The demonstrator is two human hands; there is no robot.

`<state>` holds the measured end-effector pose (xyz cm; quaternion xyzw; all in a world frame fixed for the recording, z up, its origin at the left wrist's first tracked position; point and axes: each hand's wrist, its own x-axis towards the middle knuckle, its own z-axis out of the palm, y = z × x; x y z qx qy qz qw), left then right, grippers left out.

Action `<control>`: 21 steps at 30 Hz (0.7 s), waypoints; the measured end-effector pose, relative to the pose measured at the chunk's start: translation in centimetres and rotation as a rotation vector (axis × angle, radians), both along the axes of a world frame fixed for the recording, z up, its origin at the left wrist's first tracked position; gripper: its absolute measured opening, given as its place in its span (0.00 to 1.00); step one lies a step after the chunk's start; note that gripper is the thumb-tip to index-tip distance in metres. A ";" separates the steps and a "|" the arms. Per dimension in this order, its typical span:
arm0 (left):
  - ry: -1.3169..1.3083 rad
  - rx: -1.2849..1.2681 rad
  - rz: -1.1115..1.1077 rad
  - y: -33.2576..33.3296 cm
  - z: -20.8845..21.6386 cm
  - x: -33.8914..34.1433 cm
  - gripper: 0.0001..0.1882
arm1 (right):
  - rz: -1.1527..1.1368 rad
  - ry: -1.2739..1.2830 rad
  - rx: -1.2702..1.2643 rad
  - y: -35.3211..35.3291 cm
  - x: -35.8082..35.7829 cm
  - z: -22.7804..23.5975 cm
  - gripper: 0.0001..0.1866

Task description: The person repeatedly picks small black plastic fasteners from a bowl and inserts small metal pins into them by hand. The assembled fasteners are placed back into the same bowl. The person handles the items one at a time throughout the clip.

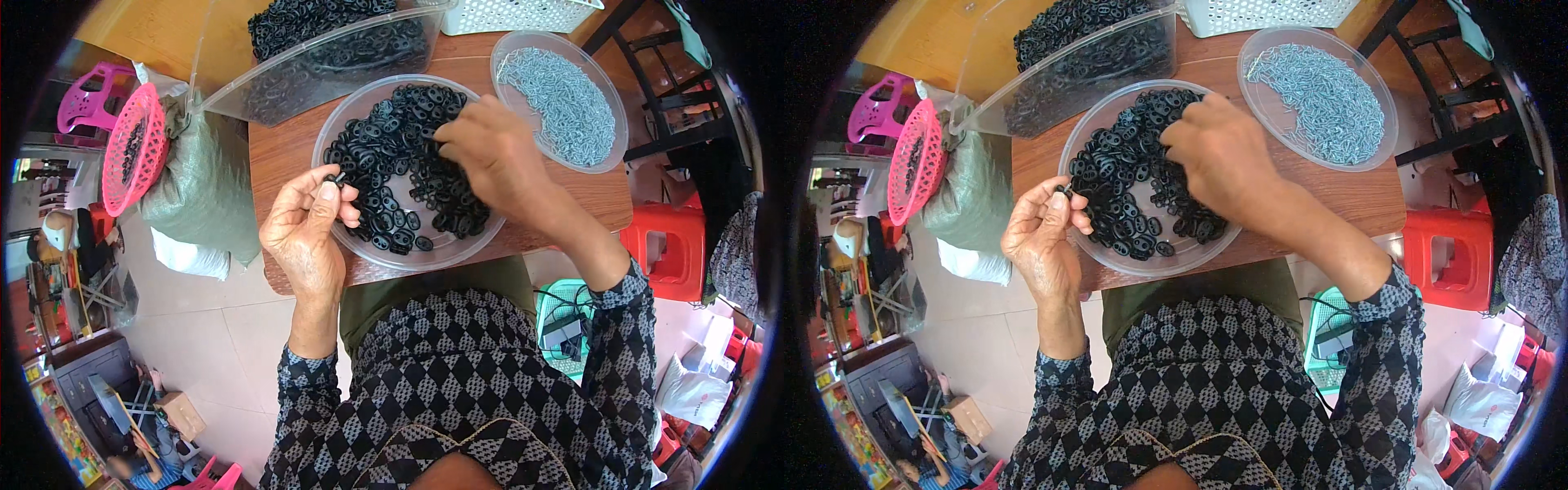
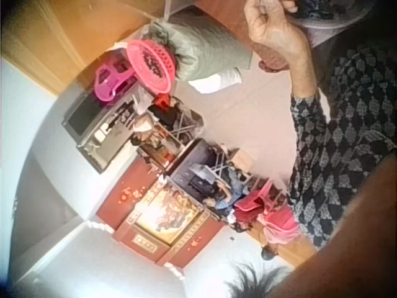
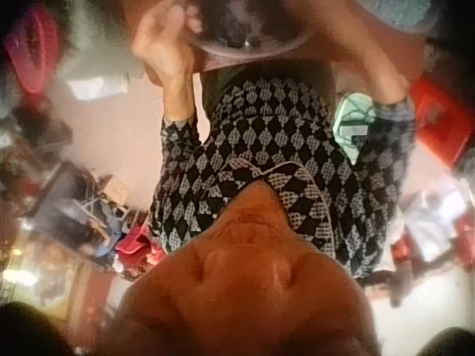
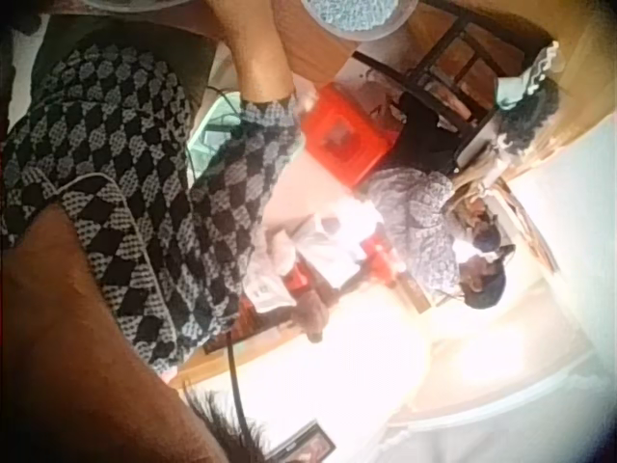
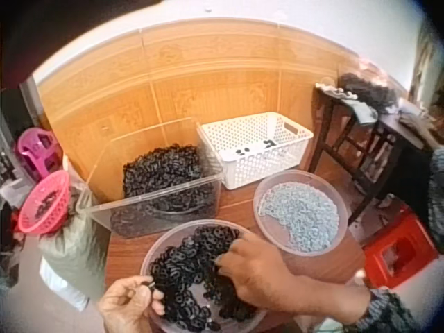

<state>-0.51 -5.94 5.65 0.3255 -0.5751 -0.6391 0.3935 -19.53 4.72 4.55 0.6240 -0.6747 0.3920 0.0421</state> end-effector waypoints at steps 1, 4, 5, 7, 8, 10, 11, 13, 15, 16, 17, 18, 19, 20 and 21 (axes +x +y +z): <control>0.003 0.007 -0.008 0.1 -0.1 0.0 0.10 | -0.031 -0.021 0.000 0.5 -0.4 0.2 0.08; -0.005 0.017 -0.021 0.4 -0.2 -0.3 0.10 | 0.040 -0.056 0.072 1.3 -0.5 -0.7 0.10; -0.011 0.022 -0.026 0.5 -0.4 -0.4 0.10 | 0.069 -0.070 0.098 1.6 -0.4 -1.1 0.09; -0.011 0.041 -0.047 0.8 -0.6 -0.5 0.10 | 0.122 -0.074 0.147 2.0 0.1 -1.7 0.09; -0.010 0.045 -0.055 0.9 -0.6 -0.5 0.09 | 0.150 -0.075 0.166 2.2 0.4 -1.8 0.09; -0.023 0.043 -0.059 1.3 -0.7 -0.7 0.09 | 0.191 -0.050 0.217 2.5 0.8 -1.5 0.08; -0.031 0.036 -0.058 1.5 -0.6 -0.8 0.09 | 0.214 -0.038 0.237 2.5 1.1 -1.2 0.08; -0.031 0.032 -0.062 1.6 -0.6 -0.9 0.08 | 0.260 0.045 0.258 2.3 1.8 -1.3 0.06; -0.029 0.038 -0.074 1.7 -0.8 -1.0 0.07 | 0.299 0.157 0.270 2.1 2.4 -1.4 0.05; -0.028 0.045 -0.083 1.7 -0.9 -1.1 0.07 | 0.315 0.226 0.272 2.0 2.6 -1.4 0.05; -0.029 0.049 -0.087 1.7 -0.8 -1.0 0.07 | 0.336 0.296 0.268 1.8 2.8 -1.2 0.05; -0.030 0.048 -0.084 1.8 -0.7 -1.0 0.07 | 0.350 0.323 0.281 1.6 3.0 -1.0 0.05; -0.027 0.048 -0.084 1.8 -0.7 -1.0 0.07 | 0.361 0.352 0.296 1.6 3.1 -0.9 0.05; -0.025 0.049 -0.085 1.8 -0.7 -1.0 0.07 | 0.371 0.382 0.312 1.5 3.2 -0.8 0.05; -0.026 0.050 -0.087 1.8 -0.6 -1.0 0.07 | 0.376 0.375 0.317 1.5 3.2 -0.7 0.05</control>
